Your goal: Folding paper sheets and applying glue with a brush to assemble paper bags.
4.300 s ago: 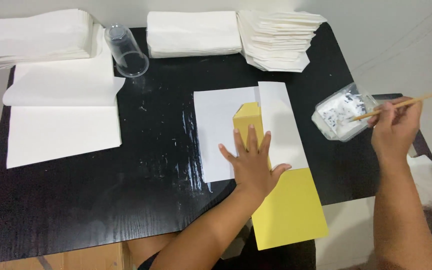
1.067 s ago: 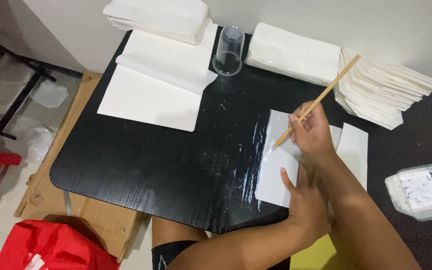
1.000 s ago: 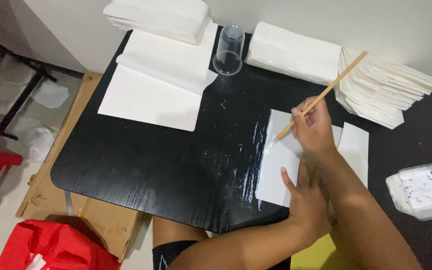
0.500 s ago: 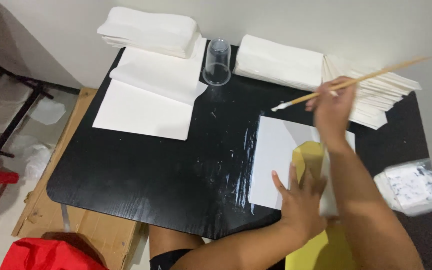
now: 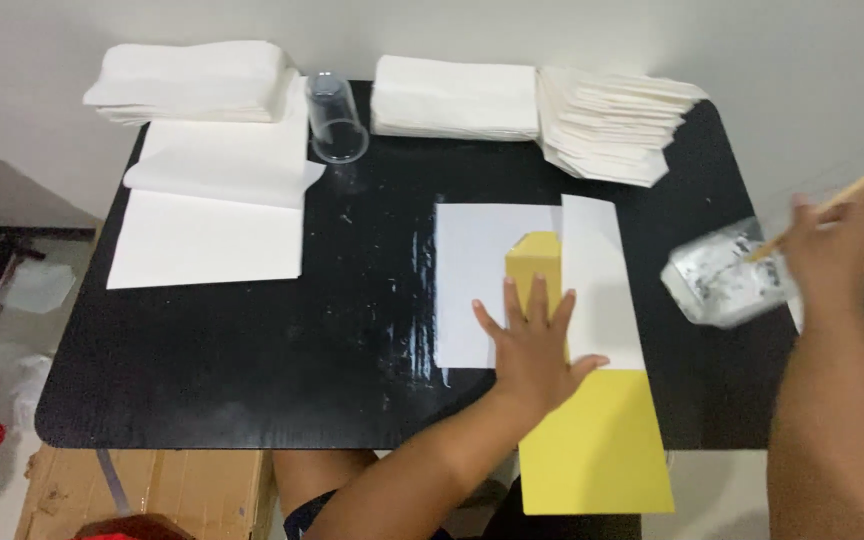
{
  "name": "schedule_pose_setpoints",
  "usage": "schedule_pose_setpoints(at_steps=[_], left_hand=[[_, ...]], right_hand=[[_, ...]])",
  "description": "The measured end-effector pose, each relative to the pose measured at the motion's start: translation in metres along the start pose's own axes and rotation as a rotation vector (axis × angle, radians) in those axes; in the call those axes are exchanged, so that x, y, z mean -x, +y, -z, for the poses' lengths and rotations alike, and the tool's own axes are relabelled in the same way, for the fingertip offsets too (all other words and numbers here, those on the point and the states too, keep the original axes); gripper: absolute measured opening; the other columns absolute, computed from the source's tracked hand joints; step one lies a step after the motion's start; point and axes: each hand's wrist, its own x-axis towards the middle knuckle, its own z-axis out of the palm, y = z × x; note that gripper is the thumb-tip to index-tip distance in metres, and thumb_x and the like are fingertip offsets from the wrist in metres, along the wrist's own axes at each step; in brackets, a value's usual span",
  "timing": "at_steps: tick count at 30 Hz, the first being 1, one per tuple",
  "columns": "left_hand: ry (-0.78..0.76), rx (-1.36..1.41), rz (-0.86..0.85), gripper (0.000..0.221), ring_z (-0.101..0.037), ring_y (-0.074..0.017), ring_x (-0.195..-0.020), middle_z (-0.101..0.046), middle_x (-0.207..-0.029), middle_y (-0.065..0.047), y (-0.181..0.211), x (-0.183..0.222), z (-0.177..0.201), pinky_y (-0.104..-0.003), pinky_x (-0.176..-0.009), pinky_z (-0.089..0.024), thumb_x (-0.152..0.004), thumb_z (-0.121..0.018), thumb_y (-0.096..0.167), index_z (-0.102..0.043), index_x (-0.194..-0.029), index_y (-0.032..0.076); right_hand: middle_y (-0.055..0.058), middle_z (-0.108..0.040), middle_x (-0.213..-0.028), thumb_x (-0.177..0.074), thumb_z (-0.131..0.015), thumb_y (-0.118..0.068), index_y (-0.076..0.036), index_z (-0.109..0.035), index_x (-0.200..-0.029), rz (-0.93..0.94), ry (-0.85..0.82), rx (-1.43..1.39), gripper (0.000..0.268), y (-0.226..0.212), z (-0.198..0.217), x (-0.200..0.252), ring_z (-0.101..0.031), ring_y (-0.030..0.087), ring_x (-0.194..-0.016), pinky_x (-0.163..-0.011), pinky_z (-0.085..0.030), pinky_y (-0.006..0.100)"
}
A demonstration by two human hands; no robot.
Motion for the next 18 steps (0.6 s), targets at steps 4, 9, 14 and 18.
schedule_pose_setpoints(at_steps=[4, 9, 14, 18], left_hand=[[0.197, -0.034, 0.029, 0.095, 0.001, -0.0491, -0.155, -0.004, -0.172, -0.011, 0.005, -0.005, -0.019, -0.083, -0.11, -0.009, -0.083, -0.025, 0.086, -0.012, -0.162, 0.033], [0.171, -0.046, 0.031, 0.094, 0.001, -0.0494, -0.155, -0.005, -0.172, -0.011, 0.006, -0.003, -0.016, -0.083, -0.11, -0.01, -0.085, -0.02, 0.084, -0.012, -0.163, 0.033], [0.194, -0.023, 0.025, 0.091, 0.001, -0.0497, -0.155, -0.007, -0.171, -0.012, 0.006, -0.003, -0.018, -0.083, -0.109, -0.011, -0.086, -0.025, 0.082, -0.015, -0.162, 0.032], [0.25, -0.068, 0.032, 0.091, -0.004, -0.0502, -0.154, -0.012, -0.171, -0.011, 0.007, -0.005, -0.026, -0.083, -0.109, -0.013, -0.086, -0.019, 0.083, -0.017, -0.162, 0.033]], right_hand=[[0.02, -0.061, -0.097, -0.116, -0.073, -0.017, -0.003, -0.003, -0.169, -0.319, -0.186, -0.101, 0.088, -0.066, 0.028, 0.022, -0.063, 0.04, -0.094, -0.087, -0.049, 0.051], [0.022, -0.072, -0.097, -0.118, -0.068, -0.024, 0.005, 0.008, -0.163, -0.385, -0.312, -0.041, 0.093, -0.076, 0.035, 0.024, -0.053, 0.05, -0.13, -0.106, -0.04, 0.056], [0.016, -0.059, -0.09, -0.116, -0.07, -0.012, 0.014, -0.041, -0.145, 0.041, -0.035, -0.112, 0.049, -0.106, 0.022, 0.038, -0.058, 0.039, -0.088, -0.08, -0.044, 0.053], [0.022, -0.064, -0.116, -0.105, -0.051, 0.002, 0.009, -0.067, -0.129, 0.404, -0.171, -0.492, 0.029, -0.221, 0.042, 0.065, -0.058, 0.035, -0.107, -0.097, -0.046, 0.044]])
